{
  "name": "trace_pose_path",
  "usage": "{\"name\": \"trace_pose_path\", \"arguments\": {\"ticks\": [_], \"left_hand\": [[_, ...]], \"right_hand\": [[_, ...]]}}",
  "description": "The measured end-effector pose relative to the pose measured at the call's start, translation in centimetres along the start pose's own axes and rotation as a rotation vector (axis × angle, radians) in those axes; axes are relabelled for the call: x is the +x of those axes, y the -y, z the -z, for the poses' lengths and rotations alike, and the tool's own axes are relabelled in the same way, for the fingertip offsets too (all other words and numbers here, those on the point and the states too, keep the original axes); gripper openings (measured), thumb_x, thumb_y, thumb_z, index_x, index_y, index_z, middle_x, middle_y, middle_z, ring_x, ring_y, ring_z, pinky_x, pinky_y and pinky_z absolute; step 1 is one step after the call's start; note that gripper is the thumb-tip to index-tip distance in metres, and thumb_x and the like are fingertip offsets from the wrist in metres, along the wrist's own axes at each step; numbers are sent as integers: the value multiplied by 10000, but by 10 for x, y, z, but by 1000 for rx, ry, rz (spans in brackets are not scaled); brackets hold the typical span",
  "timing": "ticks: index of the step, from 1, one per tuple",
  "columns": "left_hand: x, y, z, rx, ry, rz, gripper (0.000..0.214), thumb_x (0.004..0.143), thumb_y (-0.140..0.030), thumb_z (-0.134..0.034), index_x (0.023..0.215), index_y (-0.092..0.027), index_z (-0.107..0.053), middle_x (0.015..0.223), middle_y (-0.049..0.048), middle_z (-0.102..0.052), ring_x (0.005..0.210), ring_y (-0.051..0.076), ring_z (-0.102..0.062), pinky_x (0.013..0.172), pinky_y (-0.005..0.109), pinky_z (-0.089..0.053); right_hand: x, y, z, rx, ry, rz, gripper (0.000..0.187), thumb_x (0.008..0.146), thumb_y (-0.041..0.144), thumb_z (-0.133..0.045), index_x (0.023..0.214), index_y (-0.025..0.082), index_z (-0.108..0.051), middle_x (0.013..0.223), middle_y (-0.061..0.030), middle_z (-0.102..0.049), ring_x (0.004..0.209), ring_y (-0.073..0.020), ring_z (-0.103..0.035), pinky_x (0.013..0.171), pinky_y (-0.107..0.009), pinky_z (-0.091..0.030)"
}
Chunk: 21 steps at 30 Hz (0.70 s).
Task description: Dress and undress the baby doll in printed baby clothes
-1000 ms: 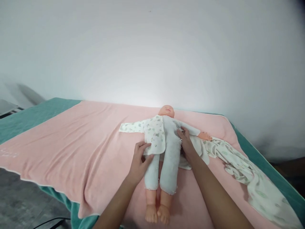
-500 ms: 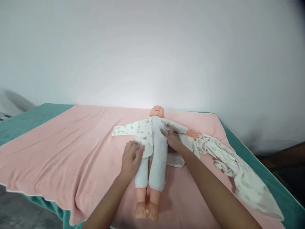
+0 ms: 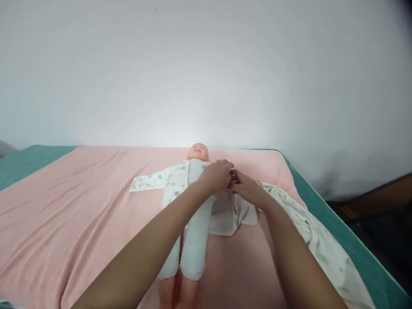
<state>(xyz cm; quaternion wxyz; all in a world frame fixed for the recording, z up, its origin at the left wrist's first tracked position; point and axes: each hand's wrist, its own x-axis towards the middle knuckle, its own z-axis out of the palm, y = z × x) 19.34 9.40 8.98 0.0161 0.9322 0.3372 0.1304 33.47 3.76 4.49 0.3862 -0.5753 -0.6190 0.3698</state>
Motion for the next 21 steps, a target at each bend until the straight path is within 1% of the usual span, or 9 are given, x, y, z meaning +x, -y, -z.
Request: {"name": "trace_pose_path", "arguments": {"ticks": [2, 4, 6, 8, 10, 14, 16, 18, 21], "left_hand": [[22, -14, -19, 75, 129, -113, 218, 823, -201, -527, 1028, -160, -589, 1104, 111, -602, 1009, 221, -563, 848, 330, -457], [36, -23, -35, 152, 215, -140, 256, 815, -225, -548, 1059, -158, -582, 1162, 131, -572, 1039, 242, -550, 857, 359, -447], [45, -26, -45, 195, 261, -106, 271, 837, -233, -519, 1092, -158, -571, 1185, 141, -563, 1050, 253, -549, 855, 378, -438], [49, -23, -48, 213, 271, -65, 259, 848, -227, -498, 1086, -153, -571, 1165, 145, -578, 1050, 259, -553, 863, 392, -425], [51, -16, -46, 224, 271, -43, 253, 842, -217, -504, 1079, -155, -567, 1146, 145, -590, 1049, 265, -558, 874, 405, -412], [53, -1, -31, 230, 273, -13, 263, 842, -190, -470, 1095, -181, -542, 1096, 118, -616, 974, 245, -596, 838, 401, -422], [53, 4, -23, 221, 274, -4, 286, 828, -191, -467, 1107, -204, -528, 1093, 96, -622, 936, 230, -609, 806, 382, -434], [52, 7, -16, 200, 288, -4, 328, 797, -208, -493, 1123, -230, -515, 1106, 75, -625, 920, 222, -612, 778, 359, -443], [48, 10, -12, 178, 347, -52, 360, 765, -287, -546, 1123, -254, -521, 1089, 59, -642, 904, 227, -616, 755, 340, -445]], "right_hand": [[-7, -11, 25, -319, -28, -106, 219, 770, 393, -584, 880, 230, -681, 823, -66, -703, 753, -226, -632, 717, -341, -464], [-12, -23, 38, -616, -71, -219, 269, 793, 426, -542, 714, 203, -670, 724, -105, -682, 687, -240, -625, 648, -339, -442], [-13, -31, 38, -769, -133, -277, 350, 806, 486, -510, 722, 188, -673, 749, -141, -682, 697, -263, -631, 622, -347, -430], [-10, -36, 32, -816, -175, -292, 414, 799, 553, -503, 792, 182, -685, 821, -167, -688, 738, -280, -639, 632, -359, -432], [-6, -39, 24, -815, -164, -313, 449, 774, 602, -518, 795, 186, -686, 839, -171, -688, 752, -281, -639, 649, -367, -432], [1, -44, 25, -668, -85, -304, 393, 739, 572, -552, 677, 195, -641, 710, -90, -659, 664, -224, -597, 601, -319, -390], [4, -50, 33, -521, -114, -274, 316, 720, 487, -566, 628, 186, -601, 621, -35, -610, 600, -180, -545, 550, -282, -346], [6, -56, 42, -287, -261, -272, 237, 680, 409, -582, 618, 181, -574, 558, 8, -549, 557, -148, -494, 510, -259, -310], [8, -63, 52, 191, -514, -295, 183, 619, 356, -613, 642, 195, -529, 514, 52, -469, 505, -126, -436, 465, -247, -299]]}}
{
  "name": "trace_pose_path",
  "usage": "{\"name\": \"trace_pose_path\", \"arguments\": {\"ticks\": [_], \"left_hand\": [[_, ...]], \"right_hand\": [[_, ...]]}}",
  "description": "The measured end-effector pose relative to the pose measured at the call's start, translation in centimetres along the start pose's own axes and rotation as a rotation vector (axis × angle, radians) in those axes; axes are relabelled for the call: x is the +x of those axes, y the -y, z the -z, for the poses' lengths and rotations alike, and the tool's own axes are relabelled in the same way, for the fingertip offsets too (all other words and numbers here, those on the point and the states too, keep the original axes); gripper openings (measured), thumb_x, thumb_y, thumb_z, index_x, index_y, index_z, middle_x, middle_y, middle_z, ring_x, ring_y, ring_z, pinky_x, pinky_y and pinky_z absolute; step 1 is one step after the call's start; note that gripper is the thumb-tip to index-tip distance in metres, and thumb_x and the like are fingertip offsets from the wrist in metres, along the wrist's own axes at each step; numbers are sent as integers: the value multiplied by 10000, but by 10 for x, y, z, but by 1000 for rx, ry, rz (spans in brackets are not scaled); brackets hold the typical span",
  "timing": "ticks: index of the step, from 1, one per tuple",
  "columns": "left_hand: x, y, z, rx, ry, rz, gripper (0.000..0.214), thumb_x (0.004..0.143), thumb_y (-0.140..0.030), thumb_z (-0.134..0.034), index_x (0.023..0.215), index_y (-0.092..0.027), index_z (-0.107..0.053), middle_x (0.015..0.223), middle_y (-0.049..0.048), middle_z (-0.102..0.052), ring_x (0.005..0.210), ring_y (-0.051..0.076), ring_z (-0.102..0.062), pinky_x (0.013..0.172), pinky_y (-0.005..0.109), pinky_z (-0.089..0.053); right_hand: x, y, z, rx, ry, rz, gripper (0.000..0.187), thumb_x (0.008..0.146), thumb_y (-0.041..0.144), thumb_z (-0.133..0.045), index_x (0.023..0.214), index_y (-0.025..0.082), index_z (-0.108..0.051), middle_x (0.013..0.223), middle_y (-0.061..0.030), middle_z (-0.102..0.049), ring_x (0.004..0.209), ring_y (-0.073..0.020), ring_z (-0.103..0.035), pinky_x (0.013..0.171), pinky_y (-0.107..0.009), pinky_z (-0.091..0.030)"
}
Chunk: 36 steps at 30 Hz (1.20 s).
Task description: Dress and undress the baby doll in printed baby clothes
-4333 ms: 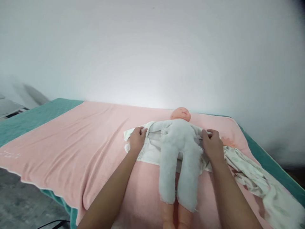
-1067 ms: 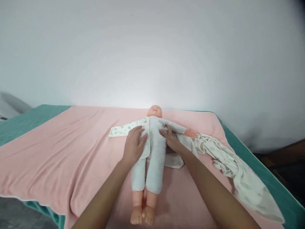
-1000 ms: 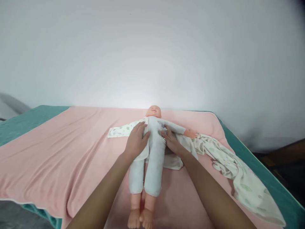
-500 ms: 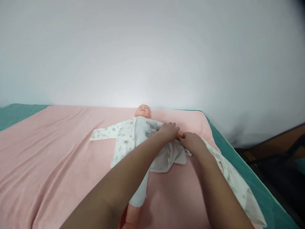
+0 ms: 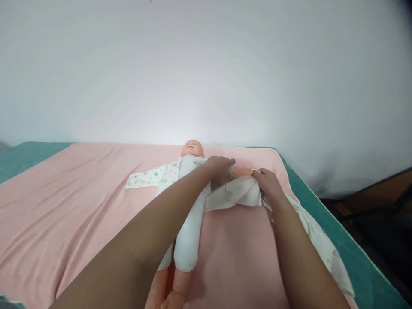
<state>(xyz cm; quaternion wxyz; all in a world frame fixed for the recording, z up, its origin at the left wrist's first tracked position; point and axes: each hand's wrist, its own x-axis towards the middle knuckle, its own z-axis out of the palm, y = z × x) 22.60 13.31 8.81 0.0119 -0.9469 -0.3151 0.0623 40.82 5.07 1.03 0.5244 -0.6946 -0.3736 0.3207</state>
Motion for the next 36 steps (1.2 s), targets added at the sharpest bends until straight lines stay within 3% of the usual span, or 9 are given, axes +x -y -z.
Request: {"name": "trace_pose_path", "arguments": {"ticks": [4, 11, 16, 19, 21, 26, 29, 32, 36], "left_hand": [[-3, 1, -3, 58, 82, -93, 418, 732, -378, -599, 1130, -260, -547, 995, 68, -674, 854, 244, -625, 763, 359, -429], [1, -11, -3, 102, 138, -13, 279, 703, -305, -656, 971, -229, -638, 964, 86, -690, 929, 270, -608, 833, 392, -377], [-4, -18, -11, 10, 16, 86, 363, 734, -292, -636, 1076, -174, -613, 1164, 147, -617, 1092, 309, -540, 940, 448, -353], [-16, -8, -11, -38, -60, 167, 419, 788, -264, -579, 1175, -105, -553, 1260, 209, -539, 1173, 317, -486, 957, 424, -370], [-28, 5, -4, -65, -48, 169, 350, 806, -242, -554, 1131, -114, -580, 1184, 177, -592, 1102, 282, -541, 906, 368, -417], [-65, 36, 20, -158, -88, 233, 266, 879, -261, -437, 1010, -132, -629, 982, 117, -670, 911, 223, -619, 758, 297, -468], [-83, 43, 25, -369, -158, 315, 391, 923, -397, -337, 1168, -184, -555, 1099, 85, -656, 990, 205, -598, 803, 299, -461], [-94, 40, 23, -405, -75, 237, 560, 813, -537, -481, 1290, -245, -449, 1138, 44, -646, 1042, 222, -568, 920, 372, -415], [-97, 30, 21, -213, -38, 144, 601, 728, -362, -592, 1293, -235, -431, 1166, 73, -616, 1082, 266, -529, 946, 464, -373]], "right_hand": [[0, 5, 3, 267, -4, -36, 275, 604, 385, -617, 648, 233, -392, 532, 73, -409, 488, -118, -417, 469, -252, -353], [-23, 41, 3, 488, 146, 106, 425, 648, 467, -664, 640, 236, -308, 548, 65, -308, 475, -110, -304, 460, -251, -268], [-65, 64, -30, 428, 305, 123, 399, 705, 532, -624, 673, 239, -355, 551, 66, -338, 483, -110, -329, 467, -236, -286], [-90, 65, -57, 391, 436, 150, 301, 727, 474, -645, 773, 236, -467, 597, 66, -423, 522, -106, -388, 489, -214, -327], [-103, 63, -71, 387, 473, 191, 312, 724, 443, -660, 919, 241, -524, 731, 41, -548, 640, -132, -499, 586, -238, -423], [-123, 56, -89, 269, 505, 316, 438, 796, 386, -590, 1209, 256, -521, 1182, -33, -591, 1093, -217, -537, 927, -348, -443], [-134, 54, -94, 51, 514, 434, 418, 854, 334, -509, 1266, 271, -502, 1235, -42, -564, 1138, -234, -515, 982, -396, -413], [-141, 53, -96, -101, 470, 621, 384, 880, 276, -464, 1263, 268, -495, 1256, -59, -541, 1174, -243, -489, 1007, -422, -389], [-145, 48, -100, -198, 395, 782, 334, 895, 232, -446, 1224, 257, -499, 1189, -83, -561, 1130, -244, -515, 952, -418, -434]]}}
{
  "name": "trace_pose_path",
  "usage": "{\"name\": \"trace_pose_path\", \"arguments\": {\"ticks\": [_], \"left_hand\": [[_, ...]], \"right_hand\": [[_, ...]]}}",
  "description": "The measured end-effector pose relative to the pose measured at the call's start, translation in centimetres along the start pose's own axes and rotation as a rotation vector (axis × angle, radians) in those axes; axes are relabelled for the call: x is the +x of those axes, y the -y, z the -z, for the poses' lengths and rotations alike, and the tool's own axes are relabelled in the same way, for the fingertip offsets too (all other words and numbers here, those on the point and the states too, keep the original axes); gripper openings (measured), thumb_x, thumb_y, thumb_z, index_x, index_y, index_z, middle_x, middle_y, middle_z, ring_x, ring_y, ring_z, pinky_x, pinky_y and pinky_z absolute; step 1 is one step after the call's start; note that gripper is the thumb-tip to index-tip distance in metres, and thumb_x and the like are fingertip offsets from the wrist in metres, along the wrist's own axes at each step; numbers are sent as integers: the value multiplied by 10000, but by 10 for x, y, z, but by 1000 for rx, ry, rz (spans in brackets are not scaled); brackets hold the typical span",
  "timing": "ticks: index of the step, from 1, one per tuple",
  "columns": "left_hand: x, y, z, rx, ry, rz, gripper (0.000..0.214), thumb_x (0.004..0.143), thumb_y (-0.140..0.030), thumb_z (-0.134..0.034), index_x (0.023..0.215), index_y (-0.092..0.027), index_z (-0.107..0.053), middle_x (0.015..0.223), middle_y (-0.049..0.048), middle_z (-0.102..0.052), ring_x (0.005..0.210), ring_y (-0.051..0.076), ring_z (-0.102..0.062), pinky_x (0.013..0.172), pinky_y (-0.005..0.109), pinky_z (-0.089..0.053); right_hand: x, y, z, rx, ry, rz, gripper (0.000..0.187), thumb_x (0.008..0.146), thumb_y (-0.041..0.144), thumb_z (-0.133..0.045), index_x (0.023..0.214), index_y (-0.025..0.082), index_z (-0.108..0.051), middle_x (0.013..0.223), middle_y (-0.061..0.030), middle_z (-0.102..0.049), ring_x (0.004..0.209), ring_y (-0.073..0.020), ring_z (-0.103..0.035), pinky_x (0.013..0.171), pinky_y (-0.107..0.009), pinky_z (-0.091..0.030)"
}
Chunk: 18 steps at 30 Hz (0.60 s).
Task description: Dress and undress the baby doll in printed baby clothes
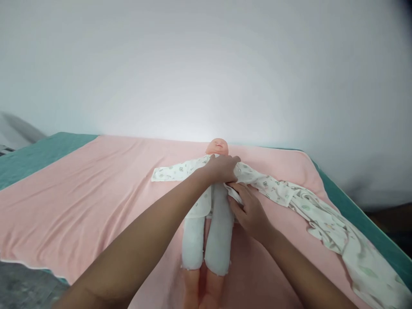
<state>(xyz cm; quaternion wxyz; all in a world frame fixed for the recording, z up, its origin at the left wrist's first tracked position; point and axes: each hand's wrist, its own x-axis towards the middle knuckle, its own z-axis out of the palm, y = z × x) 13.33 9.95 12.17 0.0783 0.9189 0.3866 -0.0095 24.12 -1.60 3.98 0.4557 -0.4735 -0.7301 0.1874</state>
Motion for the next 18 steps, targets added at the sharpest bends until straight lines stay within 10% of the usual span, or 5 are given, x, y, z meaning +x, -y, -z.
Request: {"name": "trace_pose_path", "arguments": {"ticks": [8, 18], "left_hand": [[2, -5, 1, 143, -269, 56, 340, 767, -51, -412, 1059, -159, -548, 943, 94, -632, 903, 239, -580, 809, 385, -418], [4, 30, -14, -244, -565, 296, 307, 744, -11, -433, 965, -175, -568, 1056, 118, -583, 982, 248, -538, 811, 369, -460]], "right_hand": [[-11, 3, -10, -46, -145, 138, 373, 894, 176, -476, 1252, 282, -466, 1093, -75, -599, 1026, -222, -580, 855, -384, -497], [-20, 15, -22, -40, -27, 369, 411, 899, 58, -424, 1266, 234, -483, 1114, -81, -622, 1040, -203, -570, 879, -389, -511]]}}
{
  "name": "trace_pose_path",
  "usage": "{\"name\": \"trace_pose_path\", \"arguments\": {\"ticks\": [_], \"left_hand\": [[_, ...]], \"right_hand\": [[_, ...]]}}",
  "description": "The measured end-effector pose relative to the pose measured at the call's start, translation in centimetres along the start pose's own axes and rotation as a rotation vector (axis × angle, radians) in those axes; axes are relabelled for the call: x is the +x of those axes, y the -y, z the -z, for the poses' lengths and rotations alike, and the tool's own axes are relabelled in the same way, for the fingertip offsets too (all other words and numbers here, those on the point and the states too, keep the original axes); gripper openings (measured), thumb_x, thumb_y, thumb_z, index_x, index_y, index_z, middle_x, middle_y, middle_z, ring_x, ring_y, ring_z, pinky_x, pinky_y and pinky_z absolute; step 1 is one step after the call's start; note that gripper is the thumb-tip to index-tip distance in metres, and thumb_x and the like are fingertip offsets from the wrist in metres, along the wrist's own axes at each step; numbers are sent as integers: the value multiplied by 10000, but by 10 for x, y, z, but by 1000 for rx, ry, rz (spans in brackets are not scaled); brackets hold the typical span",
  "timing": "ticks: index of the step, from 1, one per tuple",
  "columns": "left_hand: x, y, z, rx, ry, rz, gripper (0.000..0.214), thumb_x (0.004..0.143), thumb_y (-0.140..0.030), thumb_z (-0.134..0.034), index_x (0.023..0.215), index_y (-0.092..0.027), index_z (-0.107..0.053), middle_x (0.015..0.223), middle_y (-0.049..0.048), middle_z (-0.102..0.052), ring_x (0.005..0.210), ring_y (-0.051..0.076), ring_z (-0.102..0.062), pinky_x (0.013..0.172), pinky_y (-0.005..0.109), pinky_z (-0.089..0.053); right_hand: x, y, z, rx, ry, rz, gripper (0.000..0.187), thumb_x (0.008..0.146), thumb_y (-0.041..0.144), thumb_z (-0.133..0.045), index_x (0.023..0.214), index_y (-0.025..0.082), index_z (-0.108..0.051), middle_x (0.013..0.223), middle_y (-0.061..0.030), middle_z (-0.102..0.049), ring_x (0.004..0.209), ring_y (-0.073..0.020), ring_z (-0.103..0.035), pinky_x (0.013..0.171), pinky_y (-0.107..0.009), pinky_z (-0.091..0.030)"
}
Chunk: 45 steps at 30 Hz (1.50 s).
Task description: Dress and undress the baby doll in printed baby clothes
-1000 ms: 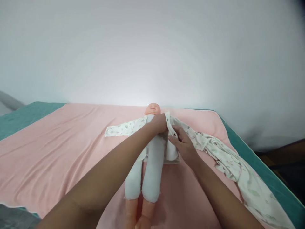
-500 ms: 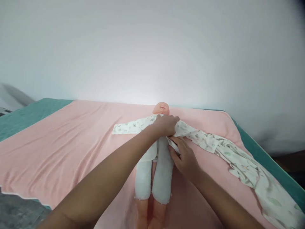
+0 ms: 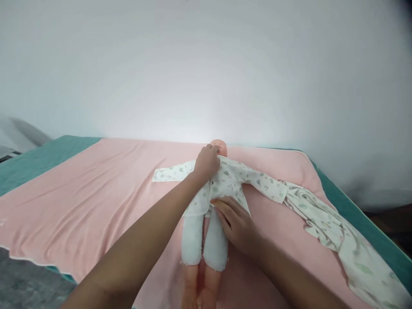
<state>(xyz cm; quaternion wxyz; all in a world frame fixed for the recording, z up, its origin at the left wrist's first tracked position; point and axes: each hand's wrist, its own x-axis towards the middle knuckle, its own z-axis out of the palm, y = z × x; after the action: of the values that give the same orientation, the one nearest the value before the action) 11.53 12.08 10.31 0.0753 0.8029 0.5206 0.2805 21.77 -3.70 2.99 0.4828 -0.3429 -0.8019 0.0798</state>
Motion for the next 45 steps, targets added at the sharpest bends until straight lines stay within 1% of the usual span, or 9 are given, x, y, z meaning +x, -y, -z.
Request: {"name": "trace_pose_path", "arguments": {"ticks": [5, 10, 15, 20, 27, 31, 35, 39, 45], "left_hand": [[-24, 18, 5, -298, -185, 6, 257, 788, -54, -462, 988, -178, -567, 1101, 88, -557, 1008, 179, -552, 853, 308, -491], [-106, 40, 15, -407, -265, 8, 210, 889, -178, -447, 1068, -224, -548, 1117, 58, -563, 1088, 171, -533, 959, 346, -455], [-181, 62, 13, -574, -198, 172, 261, 915, -264, -450, 1168, -241, -510, 1249, 74, -522, 1162, 183, -514, 983, 354, -440], [-215, 63, 17, -695, -74, 289, 328, 866, -240, -506, 1193, -246, -510, 1162, 68, -575, 952, 156, -585, 836, 307, -484], [-218, 60, 13, -597, 2, 419, 354, 766, -236, -588, 1118, -238, -542, 903, 20, -621, 760, 151, -561, 666, 263, -436], [-215, 62, 12, -512, -58, 478, 169, 767, -218, -542, 936, -224, -552, 781, -4, -601, 692, 153, -537, 623, 265, -401], [-222, 62, 17, -563, -154, 480, 138, 755, -179, -513, 889, -211, -522, 721, -18, -551, 655, 140, -500, 612, 261, -407], [-226, 66, 18, -657, -156, 505, 169, 742, -150, -515, 902, -204, -524, 793, 0, -580, 706, 143, -536, 667, 281, -452], [-199, 80, 16, -1250, -165, 611, 287, 823, -269, -552, 1105, -215, -555, 1220, 83, -589, 1127, 204, -558, 933, 349, -481]], "right_hand": [[3, -1, 0, -141, -6, 71, 404, 865, 62, -494, 1233, 225, -527, 1106, -66, -653, 1061, -228, -563, 944, -459, -459], [4, -3, 3, -228, 0, 69, 404, 870, 98, -502, 1241, 253, -532, 1219, -46, -623, 1191, -227, -509, 1052, -503, -360], [-9, -4, 0, -266, -43, -11, 406, 873, 148, -510, 1269, 240, -507, 1342, -71, -536, 1295, -242, -423, 1089, -514, -317], [-40, -2, 0, -192, -158, -290, 487, 872, 264, -524, 1350, 252, -427, 1389, -94, -465, 1297, -257, -404, 1009, -482, -421], [-52, 9, 5, -132, -240, -825, 407, 842, 307, -476, 1242, 267, -536, 1037, -48, -614, 873, -204, -585, 718, -353, -500], [-45, 10, 2, -192, -253, -878, 350, 781, 264, -488, 1102, 254, -628, 811, -8, -585, 715, -178, -535, 638, -316, -447], [-51, 11, 1, -158, -369, -853, 305, 768, 262, -533, 1048, 246, -651, 812, -7, -567, 697, -165, -515, 667, -323, -443], [-62, 7, 12, 347, -468, -893, 389, 715, 276, -675, 1100, 255, -616, 998, -33, -632, 883, -192, -595, 804, -356, -499], [-55, -24, 33, 955, -573, -1000, 264, 776, 309, -648, 1017, 203, -642, 1225, -87, -612, 1201, -233, -539, 1095, -414, -405]]}}
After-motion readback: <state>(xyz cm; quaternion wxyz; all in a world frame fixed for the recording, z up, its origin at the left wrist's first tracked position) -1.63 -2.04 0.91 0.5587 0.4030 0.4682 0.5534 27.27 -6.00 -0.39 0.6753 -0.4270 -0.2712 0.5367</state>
